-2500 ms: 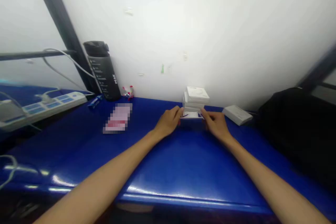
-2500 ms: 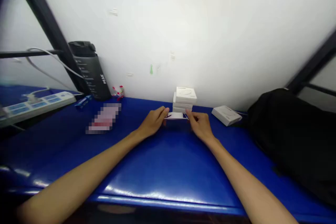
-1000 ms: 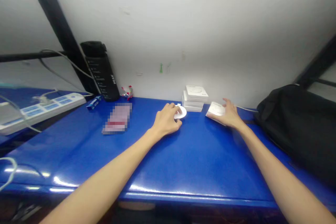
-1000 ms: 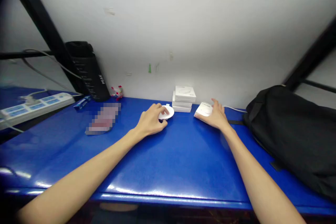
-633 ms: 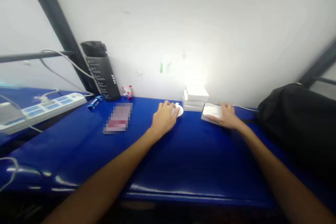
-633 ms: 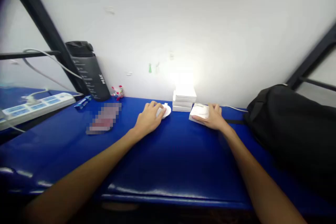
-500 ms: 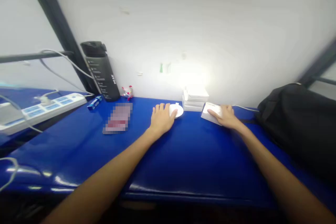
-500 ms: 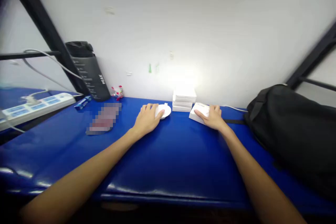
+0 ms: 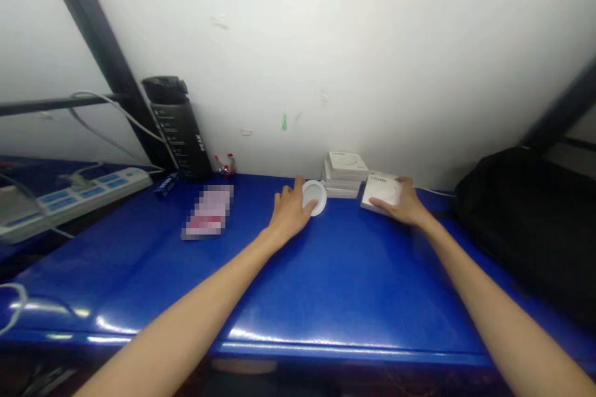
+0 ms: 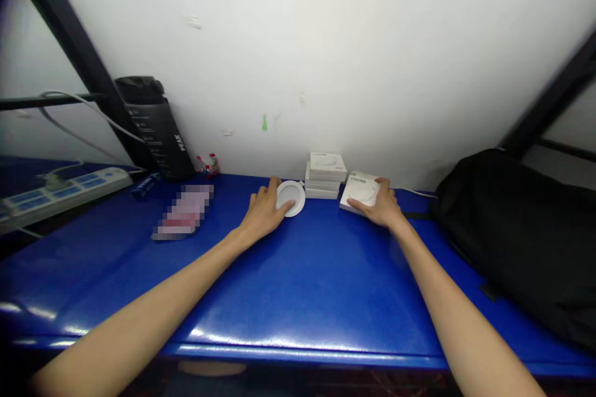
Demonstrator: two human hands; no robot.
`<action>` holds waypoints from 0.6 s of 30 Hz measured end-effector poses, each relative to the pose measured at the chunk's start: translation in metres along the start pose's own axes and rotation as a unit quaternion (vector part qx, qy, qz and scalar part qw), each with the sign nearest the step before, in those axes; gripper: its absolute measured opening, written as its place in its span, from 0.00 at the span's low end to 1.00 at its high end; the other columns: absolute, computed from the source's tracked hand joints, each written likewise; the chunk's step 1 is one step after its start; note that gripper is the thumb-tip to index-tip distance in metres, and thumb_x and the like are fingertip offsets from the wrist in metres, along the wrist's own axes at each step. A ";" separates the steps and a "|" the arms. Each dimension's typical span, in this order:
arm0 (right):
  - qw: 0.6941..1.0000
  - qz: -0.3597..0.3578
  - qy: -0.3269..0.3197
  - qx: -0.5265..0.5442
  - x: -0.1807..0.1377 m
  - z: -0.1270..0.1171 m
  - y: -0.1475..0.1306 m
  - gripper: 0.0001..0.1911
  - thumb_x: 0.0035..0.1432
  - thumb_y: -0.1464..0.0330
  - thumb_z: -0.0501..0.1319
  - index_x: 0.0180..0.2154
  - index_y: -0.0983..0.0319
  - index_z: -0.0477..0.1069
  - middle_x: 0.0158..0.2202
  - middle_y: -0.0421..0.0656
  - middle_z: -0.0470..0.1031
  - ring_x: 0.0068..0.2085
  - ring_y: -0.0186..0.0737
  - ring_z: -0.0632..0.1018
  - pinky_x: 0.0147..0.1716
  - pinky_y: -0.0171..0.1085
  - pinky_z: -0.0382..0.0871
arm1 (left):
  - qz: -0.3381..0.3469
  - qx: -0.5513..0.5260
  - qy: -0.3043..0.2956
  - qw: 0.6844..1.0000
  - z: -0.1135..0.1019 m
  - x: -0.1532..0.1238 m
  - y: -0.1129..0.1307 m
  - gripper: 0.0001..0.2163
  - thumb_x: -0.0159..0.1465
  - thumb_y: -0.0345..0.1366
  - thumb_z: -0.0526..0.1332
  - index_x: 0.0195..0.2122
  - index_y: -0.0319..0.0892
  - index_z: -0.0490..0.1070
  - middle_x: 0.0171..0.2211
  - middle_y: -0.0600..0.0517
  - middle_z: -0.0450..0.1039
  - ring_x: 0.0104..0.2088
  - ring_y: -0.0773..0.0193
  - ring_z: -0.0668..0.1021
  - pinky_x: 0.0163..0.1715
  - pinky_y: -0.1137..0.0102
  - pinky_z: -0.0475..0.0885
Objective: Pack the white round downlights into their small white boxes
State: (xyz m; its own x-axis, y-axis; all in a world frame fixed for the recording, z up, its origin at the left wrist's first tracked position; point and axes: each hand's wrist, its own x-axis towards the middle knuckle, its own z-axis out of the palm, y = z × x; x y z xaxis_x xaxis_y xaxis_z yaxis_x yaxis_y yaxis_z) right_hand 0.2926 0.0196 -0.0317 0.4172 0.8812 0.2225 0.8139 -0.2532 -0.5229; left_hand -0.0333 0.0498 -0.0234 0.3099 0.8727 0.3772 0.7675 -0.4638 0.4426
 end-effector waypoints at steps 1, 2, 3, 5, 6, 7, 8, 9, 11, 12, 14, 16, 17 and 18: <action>1.000 -0.018 0.018 0.017 0.000 -0.001 0.000 0.59 0.42 0.41 0.72 0.66 0.61 0.52 0.64 0.62 0.66 0.62 0.64 0.74 0.57 0.53 0.72 | 0.006 -0.019 0.003 1.000 0.001 0.001 -0.001 0.15 0.70 0.41 0.59 0.55 0.44 0.62 0.49 0.41 0.76 0.50 0.44 0.77 0.51 0.53 0.71; 0.998 -0.036 0.030 0.030 0.000 -0.002 0.001 0.60 0.41 0.42 0.73 0.66 0.61 0.51 0.66 0.61 0.63 0.62 0.64 0.73 0.58 0.52 0.72 | 0.012 -0.047 0.008 0.999 0.002 0.002 -0.002 0.14 0.69 0.39 0.59 0.54 0.44 0.62 0.48 0.42 0.75 0.49 0.46 0.77 0.50 0.55 0.71; 0.997 -0.053 0.034 0.035 0.000 -0.004 0.000 0.60 0.41 0.43 0.74 0.66 0.60 0.50 0.67 0.60 0.61 0.63 0.63 0.71 0.58 0.52 0.71 | 0.018 -0.078 0.017 0.997 0.003 0.003 -0.003 0.13 0.69 0.38 0.60 0.53 0.45 0.62 0.47 0.43 0.75 0.49 0.48 0.77 0.50 0.56 0.72; 0.995 -0.082 0.038 0.036 -0.001 -0.007 -0.002 0.61 0.40 0.45 0.75 0.67 0.58 0.49 0.67 0.56 0.61 0.64 0.63 0.69 0.60 0.53 0.69 | 0.018 -0.137 0.051 0.989 0.003 0.006 -0.005 0.15 0.68 0.38 0.62 0.53 0.45 0.62 0.46 0.46 0.75 0.48 0.51 0.78 0.49 0.59 0.72; 0.994 -0.093 0.039 0.033 -0.002 -0.008 -0.003 0.61 0.40 0.46 0.75 0.67 0.56 0.49 0.66 0.54 0.62 0.64 0.64 0.69 0.60 0.54 0.69 | 0.014 -0.156 0.075 0.985 0.003 0.007 -0.004 0.15 0.67 0.38 0.63 0.52 0.45 0.62 0.46 0.47 0.75 0.48 0.52 0.78 0.50 0.59 0.72; 0.994 -0.098 0.038 0.026 -0.004 -0.010 -0.005 0.60 0.39 0.48 0.77 0.67 0.55 0.50 0.64 0.53 0.63 0.63 0.64 0.69 0.59 0.55 0.69 | 0.011 -0.166 0.099 0.981 0.001 0.008 -0.003 0.16 0.66 0.39 0.64 0.52 0.45 0.64 0.47 0.47 0.75 0.49 0.52 0.77 0.50 0.59 0.72; 0.994 -0.097 0.040 0.017 -0.006 -0.012 -0.008 0.60 0.39 0.50 0.78 0.67 0.54 0.51 0.62 0.52 0.65 0.61 0.64 0.70 0.58 0.55 0.70 | 0.012 -0.171 0.118 0.978 -0.001 0.008 -0.001 0.15 0.66 0.40 0.66 0.51 0.45 0.66 0.47 0.48 0.76 0.49 0.52 0.77 0.51 0.59 0.72; 0.995 -0.092 0.045 0.010 -0.008 -0.013 -0.010 0.58 0.38 0.53 0.78 0.66 0.54 0.53 0.60 0.52 0.66 0.60 0.63 0.71 0.56 0.54 0.71 | 0.018 -0.174 0.132 0.976 -0.003 0.008 0.002 0.14 0.66 0.42 0.66 0.49 0.46 0.68 0.46 0.48 0.76 0.49 0.52 0.77 0.51 0.59 0.72; 0.994 -0.089 0.065 0.004 -0.013 -0.016 -0.016 0.52 0.41 0.59 0.77 0.64 0.54 0.55 0.57 0.52 0.66 0.55 0.61 0.75 0.53 0.52 0.73 | 0.038 -0.191 0.151 0.969 -0.008 0.005 0.010 0.12 0.66 0.44 0.67 0.46 0.46 0.71 0.44 0.50 0.77 0.47 0.54 0.78 0.50 0.61 0.72; 0.993 -0.094 0.077 0.006 -0.016 -0.017 -0.019 0.48 0.43 0.60 0.75 0.63 0.54 0.56 0.57 0.52 0.67 0.53 0.59 0.76 0.51 0.51 0.74 | 0.049 -0.210 0.155 0.964 -0.009 0.003 0.013 0.12 0.66 0.45 0.68 0.46 0.46 0.71 0.43 0.51 0.78 0.46 0.55 0.78 0.49 0.63 0.72; 0.989 -0.103 0.108 0.012 -0.022 -0.021 -0.027 0.43 0.48 0.61 0.70 0.62 0.55 0.54 0.55 0.51 0.69 0.49 0.57 0.78 0.46 0.50 0.75 | 0.061 -0.255 0.157 0.952 -0.010 -0.001 0.020 0.14 0.67 0.47 0.67 0.47 0.46 0.69 0.42 0.52 0.78 0.42 0.59 0.79 0.44 0.66 0.73; 0.985 -0.101 0.138 0.009 -0.028 -0.025 -0.037 0.41 0.52 0.59 0.68 0.62 0.57 0.52 0.52 0.52 0.71 0.44 0.56 0.79 0.42 0.50 0.76 | 0.070 -0.287 0.152 0.943 -0.008 -0.006 0.023 0.16 0.68 0.48 0.66 0.49 0.46 0.66 0.41 0.52 0.77 0.39 0.61 0.79 0.40 0.69 0.73; 0.983 -0.097 0.153 0.006 -0.031 -0.026 -0.042 0.41 0.53 0.58 0.67 0.62 0.59 0.52 0.51 0.52 0.72 0.42 0.56 0.79 0.41 0.51 0.76 | 0.079 -0.295 0.151 0.940 -0.006 -0.007 0.024 0.16 0.69 0.49 0.65 0.50 0.46 0.65 0.41 0.52 0.76 0.39 0.61 0.79 0.40 0.69 0.73; 0.981 -0.097 0.169 0.003 -0.034 -0.027 -0.047 0.40 0.54 0.57 0.66 0.62 0.60 0.51 0.49 0.52 0.73 0.40 0.56 0.79 0.40 0.51 0.76 | 0.095 -0.300 0.155 0.937 -0.005 -0.009 0.025 0.16 0.70 0.50 0.63 0.50 0.47 0.64 0.42 0.51 0.76 0.40 0.61 0.79 0.40 0.68 0.74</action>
State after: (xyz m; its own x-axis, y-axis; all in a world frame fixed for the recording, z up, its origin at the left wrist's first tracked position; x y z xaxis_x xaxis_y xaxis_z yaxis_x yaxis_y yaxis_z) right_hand 0.2513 -0.0097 0.0078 0.3663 0.7300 0.5770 0.8890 -0.0913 -0.4488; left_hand -0.0194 0.0299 -0.0119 0.1598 0.7232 0.6719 0.2332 -0.6891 0.6861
